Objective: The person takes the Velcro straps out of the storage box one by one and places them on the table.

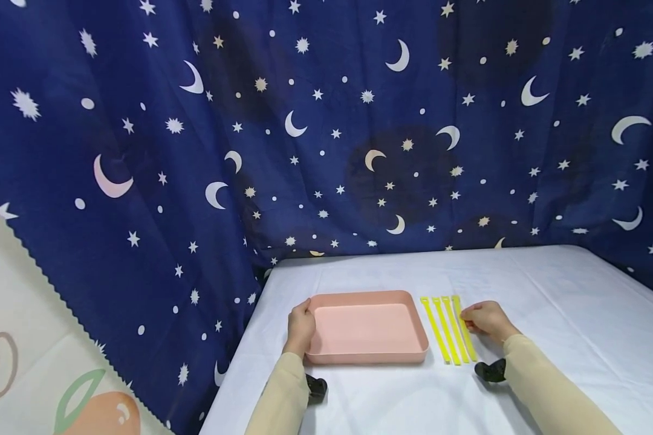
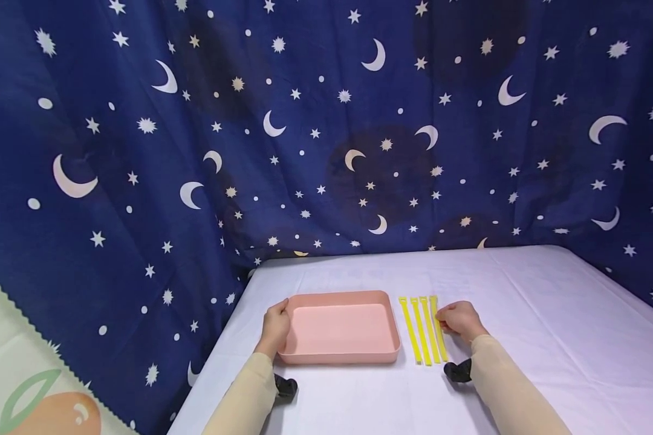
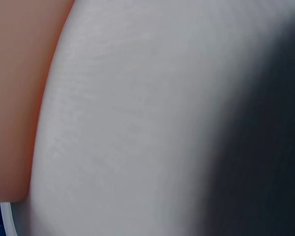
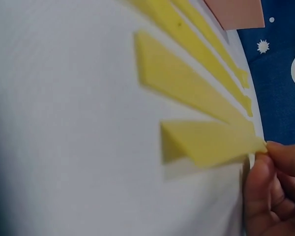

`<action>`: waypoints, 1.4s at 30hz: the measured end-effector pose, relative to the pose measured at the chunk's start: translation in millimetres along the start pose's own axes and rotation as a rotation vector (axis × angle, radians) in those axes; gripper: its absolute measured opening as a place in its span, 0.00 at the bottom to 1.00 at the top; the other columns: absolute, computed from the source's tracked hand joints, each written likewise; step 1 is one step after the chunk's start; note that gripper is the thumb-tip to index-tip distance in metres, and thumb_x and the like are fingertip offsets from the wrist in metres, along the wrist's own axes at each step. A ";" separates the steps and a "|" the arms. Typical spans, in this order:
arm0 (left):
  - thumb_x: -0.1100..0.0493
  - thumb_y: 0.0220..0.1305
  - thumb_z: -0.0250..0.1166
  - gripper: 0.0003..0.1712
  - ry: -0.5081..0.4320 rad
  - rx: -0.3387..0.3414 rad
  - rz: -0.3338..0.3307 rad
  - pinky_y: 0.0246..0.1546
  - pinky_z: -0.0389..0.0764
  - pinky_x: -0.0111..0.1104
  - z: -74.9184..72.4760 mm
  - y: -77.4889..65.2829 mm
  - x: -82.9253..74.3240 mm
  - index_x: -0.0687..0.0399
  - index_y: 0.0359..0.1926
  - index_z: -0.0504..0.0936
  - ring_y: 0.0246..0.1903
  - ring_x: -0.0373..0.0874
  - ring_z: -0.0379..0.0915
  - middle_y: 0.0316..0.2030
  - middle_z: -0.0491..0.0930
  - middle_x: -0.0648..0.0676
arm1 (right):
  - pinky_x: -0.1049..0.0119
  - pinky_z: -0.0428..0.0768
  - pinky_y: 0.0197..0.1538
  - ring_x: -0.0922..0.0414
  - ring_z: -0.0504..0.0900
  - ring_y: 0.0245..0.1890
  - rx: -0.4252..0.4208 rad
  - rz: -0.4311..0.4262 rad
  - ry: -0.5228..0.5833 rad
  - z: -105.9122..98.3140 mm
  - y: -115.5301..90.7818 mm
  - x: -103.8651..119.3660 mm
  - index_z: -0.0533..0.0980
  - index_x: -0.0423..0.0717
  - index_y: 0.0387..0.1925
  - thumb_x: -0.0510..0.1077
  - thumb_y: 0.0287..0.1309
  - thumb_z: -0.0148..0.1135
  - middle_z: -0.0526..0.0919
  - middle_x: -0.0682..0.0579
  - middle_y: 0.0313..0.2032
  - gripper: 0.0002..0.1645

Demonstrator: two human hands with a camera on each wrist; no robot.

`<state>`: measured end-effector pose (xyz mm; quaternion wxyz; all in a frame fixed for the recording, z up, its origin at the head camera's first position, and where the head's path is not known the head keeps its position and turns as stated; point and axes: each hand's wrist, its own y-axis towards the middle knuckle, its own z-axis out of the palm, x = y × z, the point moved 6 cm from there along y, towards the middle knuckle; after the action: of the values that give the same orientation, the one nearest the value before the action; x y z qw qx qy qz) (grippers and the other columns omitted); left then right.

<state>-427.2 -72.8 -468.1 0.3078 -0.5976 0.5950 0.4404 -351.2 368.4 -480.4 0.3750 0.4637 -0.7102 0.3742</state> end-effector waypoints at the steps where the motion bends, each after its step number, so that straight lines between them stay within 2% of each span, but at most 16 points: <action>1: 0.69 0.73 0.45 0.26 -0.003 0.002 -0.004 0.71 0.69 0.52 -0.4 -0.3 0.4 0.64 0.68 0.72 0.69 0.61 0.65 0.66 0.72 0.65 | 0.72 0.81 0.27 0.60 0.77 0.25 -0.006 -0.001 -0.005 0.6 -0.2 0.2 0.73 0.21 0.49 0.34 0.64 0.55 0.79 0.49 0.27 0.18; 9: 0.69 0.73 0.45 0.25 0.003 -0.004 0.009 0.70 0.70 0.51 -3.0 -1.8 -4.0 0.65 0.68 0.72 0.68 0.61 0.66 0.65 0.73 0.65 | 0.71 0.81 0.25 0.60 0.76 0.22 -0.065 -0.039 -0.042 -0.2 -2.7 3.8 0.76 0.21 0.43 0.34 0.60 0.57 0.78 0.50 0.23 0.15; 16: 0.67 0.76 0.43 0.26 -0.031 0.027 -0.022 0.71 0.69 0.51 -2.3 -4.3 -4.7 0.63 0.70 0.69 0.70 0.60 0.63 0.68 0.70 0.64 | 0.72 0.80 0.25 0.59 0.77 0.23 -0.097 0.016 -0.084 0.0 -4.2 1.8 0.75 0.24 0.45 0.35 0.62 0.58 0.79 0.46 0.26 0.15; 20: 0.67 0.76 0.43 0.25 -0.041 0.024 -0.014 0.71 0.68 0.52 -4.9 -4.5 -6.6 0.64 0.70 0.69 0.71 0.61 0.62 0.69 0.69 0.64 | 0.71 0.79 0.26 0.58 0.77 0.23 -0.115 -0.007 -0.126 0.6 -5.3 5.5 0.75 0.25 0.43 0.35 0.60 0.58 0.79 0.45 0.27 0.15; 25: 0.68 0.75 0.42 0.25 -0.047 0.025 -0.006 0.72 0.67 0.52 -8.7 -6.6 -7.7 0.65 0.70 0.69 0.71 0.61 0.61 0.69 0.69 0.65 | 0.71 0.80 0.25 0.60 0.77 0.21 -0.118 -0.052 -0.149 3.0 -6.5 7.6 0.76 0.25 0.39 0.35 0.56 0.58 0.80 0.47 0.24 0.14; 33: 0.68 0.76 0.43 0.25 -0.030 0.027 -0.003 0.72 0.68 0.51 -10.9 -8.6 -6.4 0.66 0.70 0.69 0.71 0.61 0.62 0.68 0.70 0.66 | 0.71 0.80 0.23 0.60 0.77 0.20 -0.122 -0.070 -0.178 4.0 -7.8 6.3 0.78 0.27 0.33 0.35 0.53 0.59 0.79 0.49 0.21 0.10; 42: 0.67 0.76 0.42 0.25 -0.049 0.052 -0.026 0.72 0.67 0.51 -3.4 -6.9 -7.2 0.64 0.71 0.68 0.71 0.61 0.61 0.69 0.69 0.64 | 0.69 0.76 0.24 0.57 0.76 0.20 -0.124 -0.036 -0.266 -1.7 -13.6 8.8 0.77 0.31 0.30 0.36 0.54 0.60 0.78 0.49 0.19 0.08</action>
<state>-419.3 -72.0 -461.3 0.3433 -0.5863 0.5907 0.4353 -340.7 362.6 -469.4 0.3122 0.4978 -0.7669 0.2579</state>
